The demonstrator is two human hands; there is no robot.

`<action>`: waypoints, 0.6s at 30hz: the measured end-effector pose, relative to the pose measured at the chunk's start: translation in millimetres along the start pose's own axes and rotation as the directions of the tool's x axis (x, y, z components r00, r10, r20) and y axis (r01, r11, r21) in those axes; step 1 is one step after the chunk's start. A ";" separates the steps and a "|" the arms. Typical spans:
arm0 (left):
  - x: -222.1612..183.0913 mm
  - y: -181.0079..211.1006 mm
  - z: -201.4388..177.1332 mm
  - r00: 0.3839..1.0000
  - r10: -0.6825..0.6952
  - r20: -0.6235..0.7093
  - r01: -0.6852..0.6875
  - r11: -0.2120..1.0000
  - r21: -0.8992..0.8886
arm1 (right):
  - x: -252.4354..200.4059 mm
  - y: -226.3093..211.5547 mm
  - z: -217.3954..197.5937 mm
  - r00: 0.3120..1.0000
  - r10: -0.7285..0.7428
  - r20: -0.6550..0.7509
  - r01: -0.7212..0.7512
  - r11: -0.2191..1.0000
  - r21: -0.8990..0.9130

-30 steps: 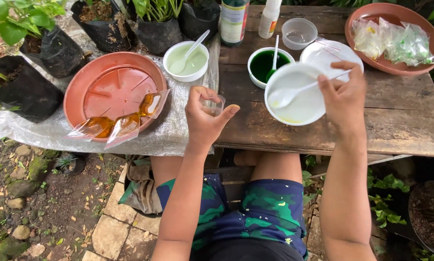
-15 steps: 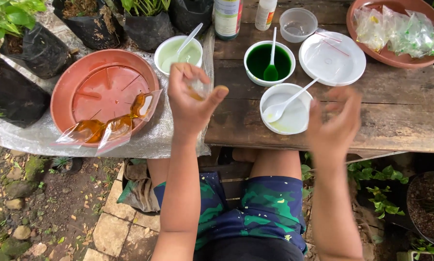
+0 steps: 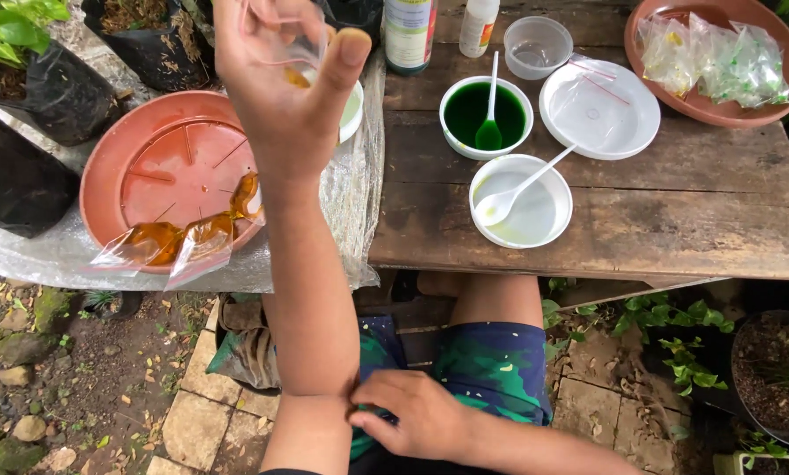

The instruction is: A person uses plastic spoons to transfer yellow and green liquids from bowls into small plastic bags on a wooden table.

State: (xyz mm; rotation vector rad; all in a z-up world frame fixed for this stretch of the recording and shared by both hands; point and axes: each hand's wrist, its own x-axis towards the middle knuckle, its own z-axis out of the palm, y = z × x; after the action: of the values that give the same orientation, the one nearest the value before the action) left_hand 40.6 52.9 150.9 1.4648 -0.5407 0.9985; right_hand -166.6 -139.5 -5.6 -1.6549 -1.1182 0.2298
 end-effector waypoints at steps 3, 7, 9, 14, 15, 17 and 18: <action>-14.1 5.2 -10.2 0.998 -0.057 -0.001 0.057 0.995 0.079 | 30.4 -10.2 -62.6 0.998 0.033 -0.046 -0.041 0.979 -0.201; -56.9 2.0 -19.0 0.990 -0.141 0.027 0.137 0.985 0.102 | 93.6 17.1 -178.4 0.810 0.361 -0.462 -0.534 0.779 -0.328; -77.4 2.6 -21.8 0.975 -0.224 0.012 0.217 0.957 0.191 | 134.6 50.6 -240.4 0.934 0.144 -0.328 -0.330 0.702 -0.631; -108.0 9.3 -30.7 0.933 -0.358 0.020 0.351 0.923 0.155 | 187.9 87.6 -262.3 0.708 0.673 -0.215 -0.608 0.425 -0.671; -110.7 11.0 -32.1 0.932 -0.363 0.010 0.353 0.912 0.209 | 194.5 95.3 -261.9 0.609 0.771 -0.189 -0.632 0.327 -0.702; -113.9 11.8 -35.7 0.927 -0.374 0.010 0.364 0.908 0.207 | 203.5 99.4 -262.5 0.542 0.820 -0.183 -0.659 0.280 -0.698; -116.1 12.5 -37.7 0.923 -0.385 0.011 0.374 0.904 0.205 | 207.3 101.6 -262.3 0.471 0.864 -0.176 -0.682 0.230 -0.695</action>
State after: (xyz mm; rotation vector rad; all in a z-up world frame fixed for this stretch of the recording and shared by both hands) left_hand -39.9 61.2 58.6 1.6982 -0.1780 0.7201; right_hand 168.4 -152.8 92.8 -2.9137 -0.3609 0.7757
